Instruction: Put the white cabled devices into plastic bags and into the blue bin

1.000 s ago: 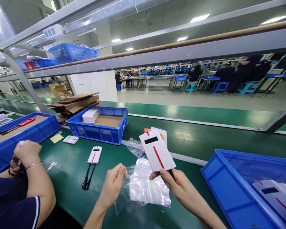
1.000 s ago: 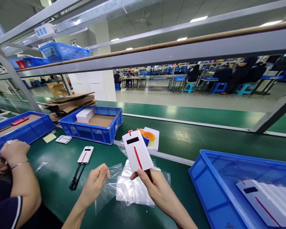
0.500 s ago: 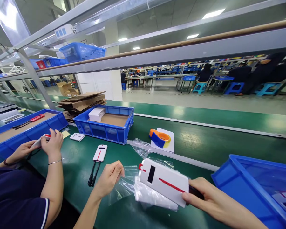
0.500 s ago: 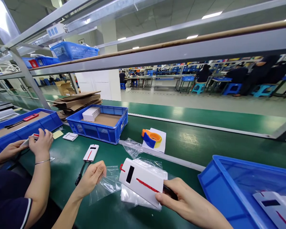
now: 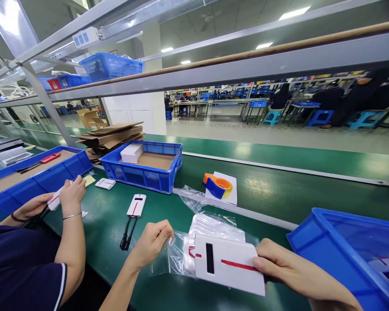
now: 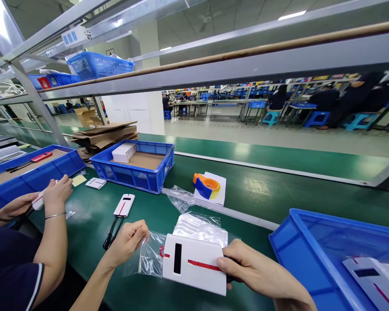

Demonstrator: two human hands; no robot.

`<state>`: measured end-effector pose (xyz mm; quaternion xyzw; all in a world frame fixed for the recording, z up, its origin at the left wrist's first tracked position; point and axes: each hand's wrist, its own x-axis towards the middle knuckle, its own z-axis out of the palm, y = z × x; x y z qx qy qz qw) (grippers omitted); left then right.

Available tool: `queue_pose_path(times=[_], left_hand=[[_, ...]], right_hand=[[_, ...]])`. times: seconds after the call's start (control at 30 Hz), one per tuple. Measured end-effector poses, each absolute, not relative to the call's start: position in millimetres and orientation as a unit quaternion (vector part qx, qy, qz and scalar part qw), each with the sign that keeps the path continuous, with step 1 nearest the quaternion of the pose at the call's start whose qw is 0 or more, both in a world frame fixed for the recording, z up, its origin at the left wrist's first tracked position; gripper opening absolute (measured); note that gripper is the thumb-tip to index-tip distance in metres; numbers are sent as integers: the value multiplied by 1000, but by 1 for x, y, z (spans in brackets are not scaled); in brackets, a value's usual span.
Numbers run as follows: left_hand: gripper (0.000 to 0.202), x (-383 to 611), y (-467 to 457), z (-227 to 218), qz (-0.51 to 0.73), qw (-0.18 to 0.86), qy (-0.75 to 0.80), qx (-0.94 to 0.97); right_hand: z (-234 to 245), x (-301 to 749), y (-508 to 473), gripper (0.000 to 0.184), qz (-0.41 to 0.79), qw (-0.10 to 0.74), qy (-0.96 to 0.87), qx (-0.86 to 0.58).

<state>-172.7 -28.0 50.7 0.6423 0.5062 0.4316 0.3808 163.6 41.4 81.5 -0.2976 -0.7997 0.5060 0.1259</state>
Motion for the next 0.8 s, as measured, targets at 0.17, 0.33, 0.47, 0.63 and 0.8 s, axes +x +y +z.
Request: queue_pose_path(times=[0.17,0.33,0.47,0.63,0.8], left_hand=[[57,-170,-29,47,451,332,506,657],[54,-171,-29,39,473,283,507,663],[52,-171,-29,37,491,250,505,664],[51,-172,-29,35,506,217,488,677],[49,-171,-28,31,507,190,475,694]], right_hand=[[80,160,43,74,529,128,-783,-303],[79,162,42,75,533,124,-774,-319],[79,162,43,77,531,114,-771,-333],[79,161,43,76,536,118,-771,-322],[82,160,40,72,541,129,-776,-298]])
